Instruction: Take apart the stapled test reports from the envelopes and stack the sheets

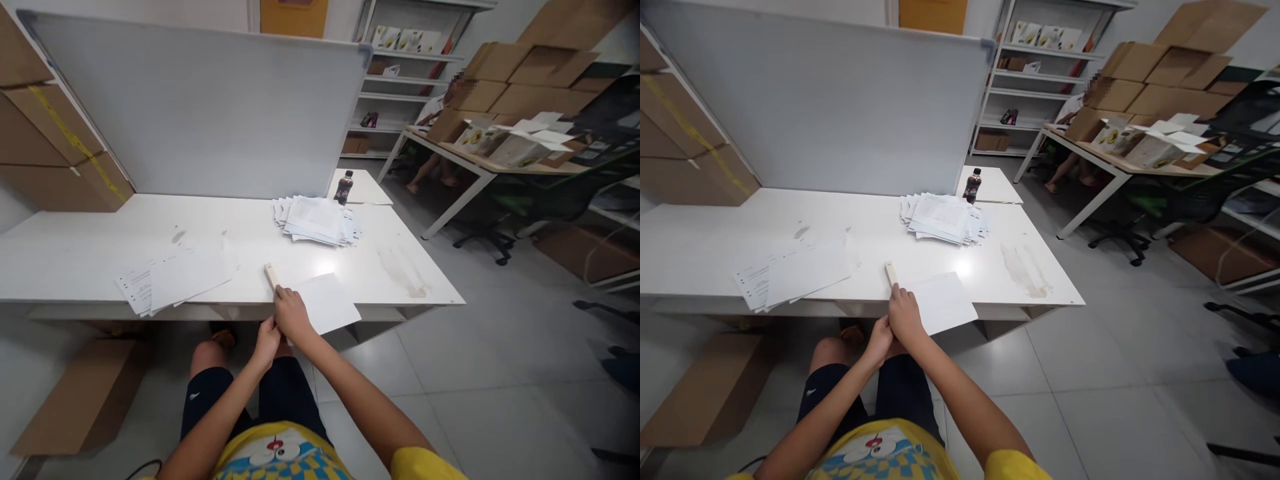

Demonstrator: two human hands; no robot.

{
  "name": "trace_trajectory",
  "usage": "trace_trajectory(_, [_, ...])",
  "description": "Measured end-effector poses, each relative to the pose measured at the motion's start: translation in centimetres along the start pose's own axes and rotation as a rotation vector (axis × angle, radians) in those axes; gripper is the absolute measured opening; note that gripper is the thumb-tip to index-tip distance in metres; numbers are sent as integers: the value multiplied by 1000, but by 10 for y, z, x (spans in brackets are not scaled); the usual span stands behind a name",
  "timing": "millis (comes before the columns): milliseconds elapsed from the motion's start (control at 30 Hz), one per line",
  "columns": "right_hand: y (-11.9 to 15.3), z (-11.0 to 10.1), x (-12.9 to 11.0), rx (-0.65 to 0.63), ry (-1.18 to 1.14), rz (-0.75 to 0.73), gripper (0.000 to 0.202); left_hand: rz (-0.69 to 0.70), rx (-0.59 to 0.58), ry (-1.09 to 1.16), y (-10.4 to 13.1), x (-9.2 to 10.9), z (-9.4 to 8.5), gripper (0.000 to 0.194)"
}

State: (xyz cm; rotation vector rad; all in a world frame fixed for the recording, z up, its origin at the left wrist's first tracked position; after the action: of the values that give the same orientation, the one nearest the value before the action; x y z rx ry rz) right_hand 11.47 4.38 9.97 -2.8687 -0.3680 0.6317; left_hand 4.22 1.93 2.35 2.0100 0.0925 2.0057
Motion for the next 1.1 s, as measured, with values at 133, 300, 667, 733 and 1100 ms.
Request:
trace_trajectory(133, [-9,-10,-5,-51,19,3,24,19,11,-6,2,7,-4,35])
trace_trajectory(300, [-5,-16,-16,-39,7,36,33,-14,38,128,21,25,-16,37])
trace_trajectory(667, [5,-3,-21,91,-180,36,47,93,318,61,76,41,-95,31])
trace_trajectory(733, [7,-4,-16,130,-236,38,45,133,328,53,83,49,-106,30])
trace_trajectory(1100, [32,-22,1,340,-480,-43,45,204,316,117,85,66,-119,26])
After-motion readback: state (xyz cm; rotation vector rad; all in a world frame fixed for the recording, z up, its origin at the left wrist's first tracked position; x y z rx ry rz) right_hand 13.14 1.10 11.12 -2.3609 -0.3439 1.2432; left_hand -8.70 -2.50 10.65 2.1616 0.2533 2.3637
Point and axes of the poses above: each hand's wrist, its own y-axis away from the middle knuckle, its own z-axis out of the palm, x = y × z, the point moved 5 cm from there along -y, towards the middle knuckle, and after that the axes turned 11 degrees about -y, right-handed, at the moved point
